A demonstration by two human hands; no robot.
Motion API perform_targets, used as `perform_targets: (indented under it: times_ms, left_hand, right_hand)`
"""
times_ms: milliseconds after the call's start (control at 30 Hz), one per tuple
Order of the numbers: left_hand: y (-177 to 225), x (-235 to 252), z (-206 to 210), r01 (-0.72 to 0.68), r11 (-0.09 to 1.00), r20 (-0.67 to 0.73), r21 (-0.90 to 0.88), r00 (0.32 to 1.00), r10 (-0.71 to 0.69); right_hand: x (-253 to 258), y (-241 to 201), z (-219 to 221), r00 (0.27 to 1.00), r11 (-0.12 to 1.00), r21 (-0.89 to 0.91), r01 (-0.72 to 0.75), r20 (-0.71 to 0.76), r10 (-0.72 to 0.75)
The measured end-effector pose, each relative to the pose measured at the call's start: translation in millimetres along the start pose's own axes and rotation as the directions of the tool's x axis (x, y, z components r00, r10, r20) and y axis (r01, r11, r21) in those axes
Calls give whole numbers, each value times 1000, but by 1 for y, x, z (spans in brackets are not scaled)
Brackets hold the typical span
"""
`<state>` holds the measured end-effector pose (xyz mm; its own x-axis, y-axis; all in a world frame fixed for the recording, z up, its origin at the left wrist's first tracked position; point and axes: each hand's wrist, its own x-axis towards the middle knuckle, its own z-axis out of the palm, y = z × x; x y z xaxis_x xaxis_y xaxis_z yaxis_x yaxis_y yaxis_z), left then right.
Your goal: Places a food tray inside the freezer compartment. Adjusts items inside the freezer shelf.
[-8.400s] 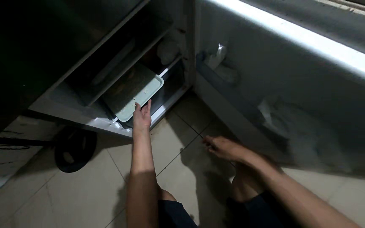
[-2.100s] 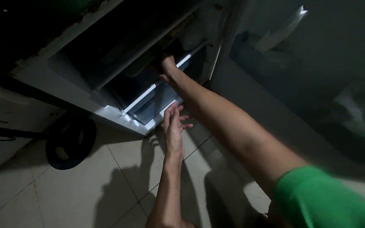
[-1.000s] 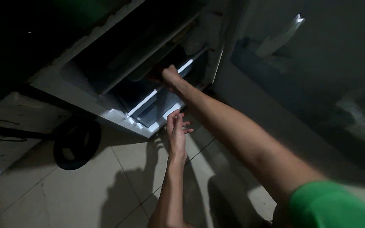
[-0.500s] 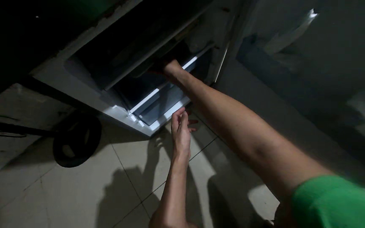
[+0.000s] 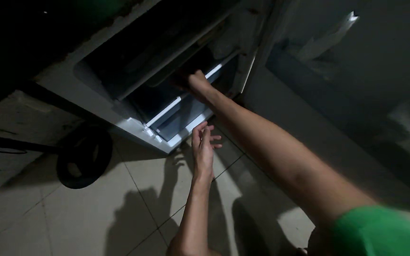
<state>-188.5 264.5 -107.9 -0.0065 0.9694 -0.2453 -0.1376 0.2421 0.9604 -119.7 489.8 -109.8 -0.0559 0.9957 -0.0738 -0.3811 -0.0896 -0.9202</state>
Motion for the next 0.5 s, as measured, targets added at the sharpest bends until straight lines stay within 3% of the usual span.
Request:
perform_targets:
  times_ms: [433,500]
  left_hand:
    - [0,4,3,28,1000,-5,0,1000,-28]
    - [0,5,1,29,1000,-19,-8,999,-29]
  right_hand:
    - [1,-1,-5,998,995,84,-52,-33,55]
    - [-6,-2,2,991,1000,0,-29,-128,28]
